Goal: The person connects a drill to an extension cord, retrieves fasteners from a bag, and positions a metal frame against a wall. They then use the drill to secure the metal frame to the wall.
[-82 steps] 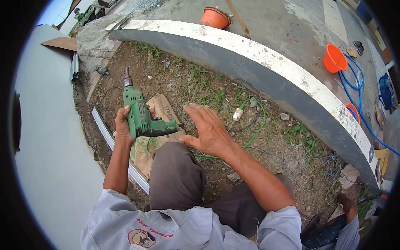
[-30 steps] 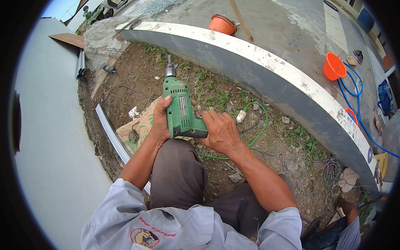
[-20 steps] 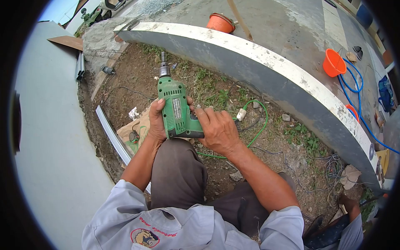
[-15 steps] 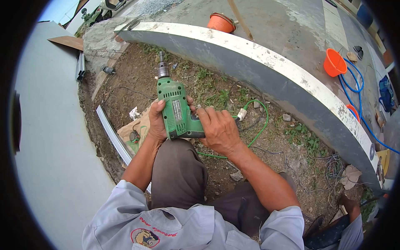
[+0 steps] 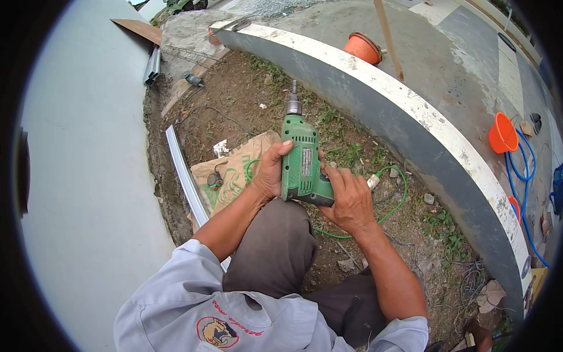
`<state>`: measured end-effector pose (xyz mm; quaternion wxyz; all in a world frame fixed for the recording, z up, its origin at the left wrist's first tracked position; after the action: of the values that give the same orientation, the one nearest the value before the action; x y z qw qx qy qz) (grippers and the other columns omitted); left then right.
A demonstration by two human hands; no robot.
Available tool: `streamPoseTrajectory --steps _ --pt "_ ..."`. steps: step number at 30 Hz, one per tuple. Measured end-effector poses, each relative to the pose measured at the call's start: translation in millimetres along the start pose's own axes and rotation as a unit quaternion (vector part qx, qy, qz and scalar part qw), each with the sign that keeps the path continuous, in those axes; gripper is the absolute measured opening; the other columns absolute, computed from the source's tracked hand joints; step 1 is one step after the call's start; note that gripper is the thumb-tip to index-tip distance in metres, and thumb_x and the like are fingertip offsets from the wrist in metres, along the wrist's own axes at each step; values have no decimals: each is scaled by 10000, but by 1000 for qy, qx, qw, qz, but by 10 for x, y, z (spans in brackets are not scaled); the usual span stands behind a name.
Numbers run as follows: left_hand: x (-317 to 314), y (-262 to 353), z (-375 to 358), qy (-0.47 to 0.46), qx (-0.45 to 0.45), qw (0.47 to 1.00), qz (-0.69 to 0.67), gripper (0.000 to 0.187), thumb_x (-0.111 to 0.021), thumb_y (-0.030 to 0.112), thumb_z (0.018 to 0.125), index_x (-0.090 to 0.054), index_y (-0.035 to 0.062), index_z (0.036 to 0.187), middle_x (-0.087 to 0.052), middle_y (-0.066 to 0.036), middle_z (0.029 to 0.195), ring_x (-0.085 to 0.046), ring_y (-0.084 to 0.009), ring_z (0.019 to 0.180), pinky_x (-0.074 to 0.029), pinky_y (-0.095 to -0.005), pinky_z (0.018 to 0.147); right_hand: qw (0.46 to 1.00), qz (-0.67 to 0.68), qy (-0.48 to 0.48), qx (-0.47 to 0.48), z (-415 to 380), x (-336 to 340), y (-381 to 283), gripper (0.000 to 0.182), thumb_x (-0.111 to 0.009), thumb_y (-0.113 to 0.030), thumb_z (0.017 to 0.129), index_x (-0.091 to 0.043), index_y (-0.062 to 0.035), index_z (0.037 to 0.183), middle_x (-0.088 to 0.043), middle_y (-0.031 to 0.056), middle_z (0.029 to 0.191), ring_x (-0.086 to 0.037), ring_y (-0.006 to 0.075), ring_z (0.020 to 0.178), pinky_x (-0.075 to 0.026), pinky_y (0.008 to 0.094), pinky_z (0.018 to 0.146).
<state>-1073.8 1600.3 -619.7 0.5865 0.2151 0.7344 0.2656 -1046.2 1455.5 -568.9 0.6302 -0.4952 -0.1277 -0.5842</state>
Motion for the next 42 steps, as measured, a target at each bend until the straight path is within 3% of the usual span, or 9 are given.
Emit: streamPoseTrajectory --steps 5,23,28,31,33,35,36,38,42 --pt "40 -30 -24 12 17 1000 0 584 -640 417 946 -564 -2 1346 -701 -191 1175 -724 -290 1035 -609 -482 947 1000 5 -13 -12 -5 1 -1 905 -963 -205 559 -568 -54 1360 -638 134 1141 -652 358 942 -512 463 813" --pt "28 -1 -63 34 5 999 36 629 -652 433 946 -532 -23 1361 -681 -219 1198 -710 -317 1073 -608 -486 950 999 25 -33 -10 -30 -108 72 807 -946 -216 595 -572 -56 1293 -636 129 1062 -652 356 903 -491 464 770" --pt "94 35 -52 44 -5 998 33 569 -642 411 967 -554 -16 1333 -701 -196 1143 -728 -294 1004 -622 -466 903 999 14 -33 -6 5 -52 12 904 -949 -302 638 -531 -51 1400 -627 153 1215 -635 363 1049 -482 454 881" --pt "394 284 -133 139 -13 983 116 504 -663 376 969 -581 -4 1289 -708 -162 1073 -733 -267 933 -628 -444 840 1000 -17 -22 0 21 46 38 957 -935 -310 687 -478 -64 1491 -592 179 1343 -610 373 1154 -463 459 959" --pt "532 593 -304 183 38 951 248 457 -710 340 945 -589 1 1227 -696 -122 999 -723 -222 874 -618 -405 742 999 -41 -19 -23 -8 146 171 948 -917 -275 724 -454 -84 1529 -572 187 1396 -601 378 1186 -456 466 990" --pt "690 1005 -505 232 13 867 441 567 -750 390 878 -568 -21 1224 -711 -166 1012 -728 -293 892 -601 -435 770 996 -62 -11 -60 -49 287 374 907 -891 -225 764 -447 -105 1545 -561 186 1414 -603 378 1187 -454 470 1005" --pt "759 1175 -648 282 30 773 567 618 -761 411 845 -560 -34 1224 -710 -194 1029 -725 -322 912 -590 -446 793 995 -63 -9 -81 -85 347 476 881 -878 -201 779 -450 -109 1543 -560 183 1418 -601 379 1198 -454 473 1013" --pt "768 1537 -923 359 59 526 769 721 -783 454 778 -545 -60 1224 -709 -250 1063 -720 -380 952 -568 -466 839 991 -66 -4 -117 -121 445 666 832 -852 -154 809 -455 -118 1539 -557 176 1425 -597 380 1219 -453 478 1028" --pt "1767 1409 -1350 428 159 478 750 964 -791 506 745 -426 -141 1359 -684 -341 1192 -691 -458 1106 -545 -488 953 986 -71 0 -150 -148 495 840 817 -843 -115 814 -457 -121 1535 -555 174 1426 -586 384 1257 -455 492 1034"
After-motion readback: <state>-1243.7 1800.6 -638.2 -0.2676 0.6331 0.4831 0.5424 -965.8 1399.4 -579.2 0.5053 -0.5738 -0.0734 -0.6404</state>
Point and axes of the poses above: each hand's wrist, its own z-axis towards the middle knuckle, its own x-axis out of the back of the hand, y = z × x, the point moved 10 cm from there along z, towards the middle knuckle
